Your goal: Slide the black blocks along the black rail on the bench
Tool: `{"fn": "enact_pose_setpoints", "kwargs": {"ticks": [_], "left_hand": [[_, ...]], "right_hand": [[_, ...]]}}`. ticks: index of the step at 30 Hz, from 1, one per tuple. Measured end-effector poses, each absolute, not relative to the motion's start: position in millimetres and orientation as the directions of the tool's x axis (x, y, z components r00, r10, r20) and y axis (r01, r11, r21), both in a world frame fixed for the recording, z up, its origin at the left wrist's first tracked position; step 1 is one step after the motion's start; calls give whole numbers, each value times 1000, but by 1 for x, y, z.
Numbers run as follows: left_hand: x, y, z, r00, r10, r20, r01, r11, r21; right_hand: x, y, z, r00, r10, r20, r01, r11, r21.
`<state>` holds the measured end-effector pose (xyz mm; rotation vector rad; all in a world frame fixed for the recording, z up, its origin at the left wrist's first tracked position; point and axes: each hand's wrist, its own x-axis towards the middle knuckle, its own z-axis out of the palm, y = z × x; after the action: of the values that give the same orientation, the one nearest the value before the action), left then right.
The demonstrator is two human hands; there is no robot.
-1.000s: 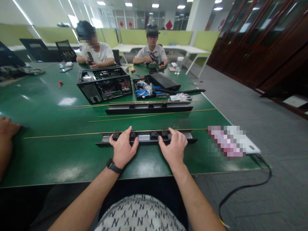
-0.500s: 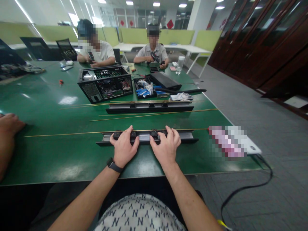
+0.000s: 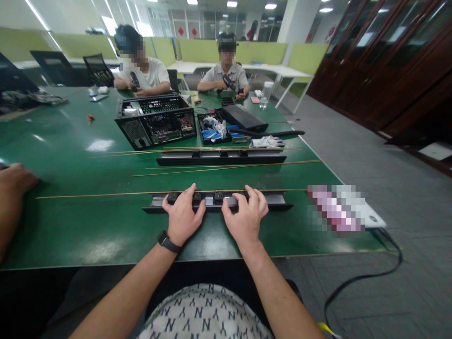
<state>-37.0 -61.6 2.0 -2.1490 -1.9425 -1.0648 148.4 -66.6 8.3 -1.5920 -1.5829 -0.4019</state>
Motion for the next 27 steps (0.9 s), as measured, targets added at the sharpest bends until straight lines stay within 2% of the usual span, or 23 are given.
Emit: {"fn": "enact_pose_setpoints", "kwargs": {"ticks": [7,11,20,27], "left_hand": [[-37,-61,0,-26,846,532,891,-222,395],[-37,-61,0,-26,847,531,895,-217,391],[-37,-61,2,-40,856,515,895,-199,399],[-37,-61,3,-42,860,508,896,-193,399]], "right_hand": [[183,-60,-4,253,696,672,926,28,-377],[186,-57,-6,242,733,636,913,49,-405],[191,-54,-4,244,714,656,921,42,-388],[207,-55,-2,270,724,635,899,46,-435]]}}
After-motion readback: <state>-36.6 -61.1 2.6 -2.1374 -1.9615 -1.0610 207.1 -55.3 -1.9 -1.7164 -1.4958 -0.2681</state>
